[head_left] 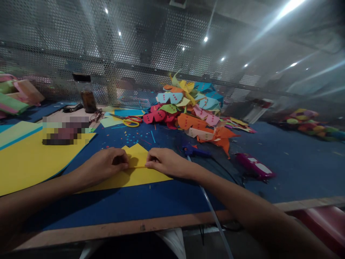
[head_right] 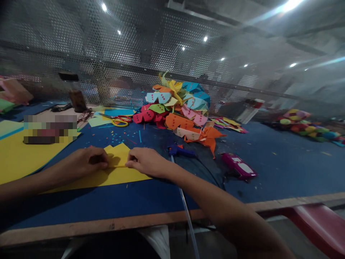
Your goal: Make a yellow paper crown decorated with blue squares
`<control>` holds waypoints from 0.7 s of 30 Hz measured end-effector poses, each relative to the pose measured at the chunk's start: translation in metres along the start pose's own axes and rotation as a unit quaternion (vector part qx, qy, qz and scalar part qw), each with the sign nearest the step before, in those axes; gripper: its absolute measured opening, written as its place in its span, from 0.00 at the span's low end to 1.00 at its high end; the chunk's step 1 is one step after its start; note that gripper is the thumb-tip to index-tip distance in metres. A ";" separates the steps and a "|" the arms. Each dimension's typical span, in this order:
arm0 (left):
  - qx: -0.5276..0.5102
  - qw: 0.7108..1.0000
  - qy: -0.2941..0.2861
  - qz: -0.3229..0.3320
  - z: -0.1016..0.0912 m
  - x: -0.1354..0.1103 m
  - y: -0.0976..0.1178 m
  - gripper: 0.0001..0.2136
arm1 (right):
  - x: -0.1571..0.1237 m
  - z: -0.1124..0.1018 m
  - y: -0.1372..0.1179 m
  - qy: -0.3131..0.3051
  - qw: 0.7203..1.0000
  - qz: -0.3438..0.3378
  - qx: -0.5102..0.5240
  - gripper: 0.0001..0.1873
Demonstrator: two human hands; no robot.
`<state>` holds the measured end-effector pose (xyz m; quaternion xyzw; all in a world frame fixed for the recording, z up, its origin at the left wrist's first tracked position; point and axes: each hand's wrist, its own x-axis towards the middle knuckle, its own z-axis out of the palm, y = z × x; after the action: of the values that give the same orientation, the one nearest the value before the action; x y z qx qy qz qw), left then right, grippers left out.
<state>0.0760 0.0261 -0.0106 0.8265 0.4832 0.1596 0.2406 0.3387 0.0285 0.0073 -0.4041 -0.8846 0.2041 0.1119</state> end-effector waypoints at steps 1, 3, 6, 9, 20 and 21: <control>-0.007 1.000 0.000 -0.004 0.001 0.000 -0.001 0.09 | 0.000 0.000 0.000 0.002 1.000 0.006 0.006 0.05; -0.019 1.000 0.003 -0.010 0.002 0.001 -0.002 0.09 | 0.000 0.000 0.000 0.006 1.000 0.018 0.018 0.04; -0.023 1.000 0.010 -0.011 0.004 0.000 -0.003 0.09 | -0.001 0.000 -0.001 0.011 0.999 0.031 0.029 0.04; -0.020 1.000 0.010 -0.011 0.003 0.000 -0.002 0.09 | 0.000 0.000 -0.002 0.011 0.999 0.034 0.026 0.05; 0.021 0.999 0.031 0.019 0.005 0.000 -0.004 0.07 | 0.001 -0.001 -0.003 0.010 0.999 0.039 0.022 0.05; 0.025 0.999 0.033 0.026 0.005 -0.001 -0.004 0.08 | 0.001 -0.001 -0.003 0.010 0.999 0.039 0.021 0.05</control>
<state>0.0754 0.0261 -0.0172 0.8387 0.4734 0.1805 0.1995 0.3364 0.0274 0.0093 -0.4375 -0.8627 0.2230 0.1208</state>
